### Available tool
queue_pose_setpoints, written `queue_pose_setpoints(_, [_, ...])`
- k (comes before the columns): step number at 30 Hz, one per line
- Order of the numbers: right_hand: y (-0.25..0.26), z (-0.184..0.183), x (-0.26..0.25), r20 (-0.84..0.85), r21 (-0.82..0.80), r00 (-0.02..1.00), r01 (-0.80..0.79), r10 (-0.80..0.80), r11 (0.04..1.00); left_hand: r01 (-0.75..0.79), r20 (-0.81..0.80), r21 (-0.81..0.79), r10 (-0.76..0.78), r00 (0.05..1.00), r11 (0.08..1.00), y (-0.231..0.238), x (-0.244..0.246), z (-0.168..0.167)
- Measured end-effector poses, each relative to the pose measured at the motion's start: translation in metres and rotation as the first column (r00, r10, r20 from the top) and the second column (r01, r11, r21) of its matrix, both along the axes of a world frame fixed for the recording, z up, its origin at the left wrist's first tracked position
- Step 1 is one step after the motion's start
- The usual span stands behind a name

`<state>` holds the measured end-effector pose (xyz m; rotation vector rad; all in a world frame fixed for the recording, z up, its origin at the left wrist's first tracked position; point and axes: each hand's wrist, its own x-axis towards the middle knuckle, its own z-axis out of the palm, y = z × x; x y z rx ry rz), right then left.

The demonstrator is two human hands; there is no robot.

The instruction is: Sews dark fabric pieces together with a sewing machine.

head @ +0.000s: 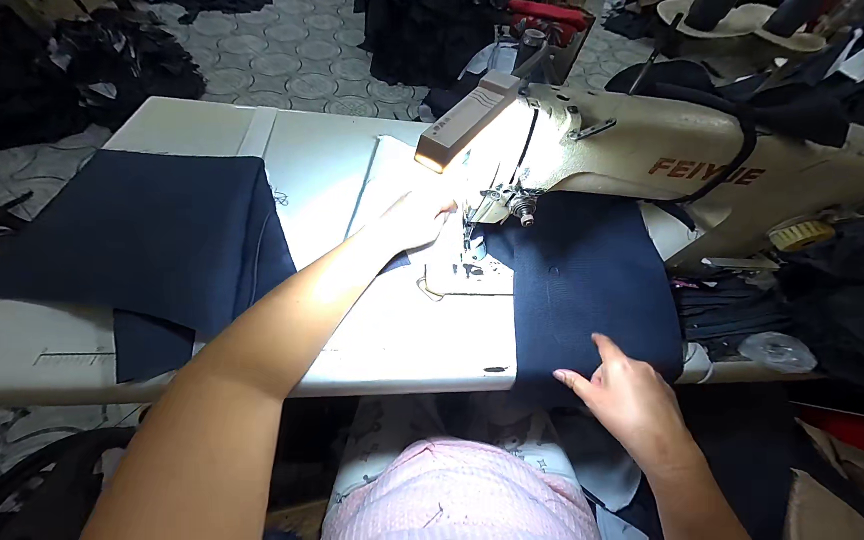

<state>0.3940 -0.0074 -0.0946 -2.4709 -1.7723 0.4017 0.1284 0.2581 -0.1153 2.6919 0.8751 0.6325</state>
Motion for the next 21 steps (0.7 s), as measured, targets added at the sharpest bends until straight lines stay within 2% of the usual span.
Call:
queue_pose_setpoints(1, [-0.001,-0.002,0.0,-0.005,-0.06,1.0,0.021,-0.022,0.998,0.006,0.01,0.021,-0.006,1.0,1.0,0.007,0.004,0.001])
queue_pose_setpoints(3, [0.001,-0.003,-0.003,-0.06,-0.074,0.998,0.013,-0.017,0.997,0.027,-0.041,-0.029,-0.028,0.999,0.999,0.014,0.013,0.007])
queue_pose_setpoints(5, [0.009,-0.005,-0.005,-0.16,-0.031,0.987,-0.034,0.029,0.999,-0.055,-0.159,-0.166,0.028,0.987,0.985,0.009,0.02,0.013])
queue_pose_setpoints(7, [0.024,-0.006,-0.009,-0.225,0.0,0.972,-0.068,0.066,0.998,-0.14,-0.231,-0.232,0.085,0.969,0.963,0.007,0.026,0.01])
queue_pose_setpoints(10, [0.065,0.009,-0.021,-0.244,-0.144,0.968,-0.096,0.058,0.985,-0.238,-0.266,-0.213,0.178,0.947,0.948,0.008,0.027,0.003])
queue_pose_setpoints(12, [0.104,0.012,-0.022,-0.189,-0.162,0.98,-0.091,0.059,0.983,-0.28,-0.274,-0.193,0.223,0.935,0.94,0.009,0.025,-0.001])
queue_pose_setpoints(16, [0.196,0.016,-0.012,0.03,0.078,0.997,-0.076,0.074,0.994,-0.432,-0.307,-0.207,0.36,0.881,0.878,0.014,0.023,-0.004])
queue_pose_setpoints(18, [0.228,0.029,-0.017,0.119,-0.011,0.987,-0.112,0.112,0.994,-0.534,-0.333,-0.182,0.46,0.823,0.825,0.028,0.015,-0.01])
queue_pose_setpoints(21, [0.225,0.055,-0.039,0.132,-0.148,0.968,-0.195,0.215,0.97,-0.646,-0.345,-0.207,0.563,0.751,0.735,0.041,0.003,-0.012])
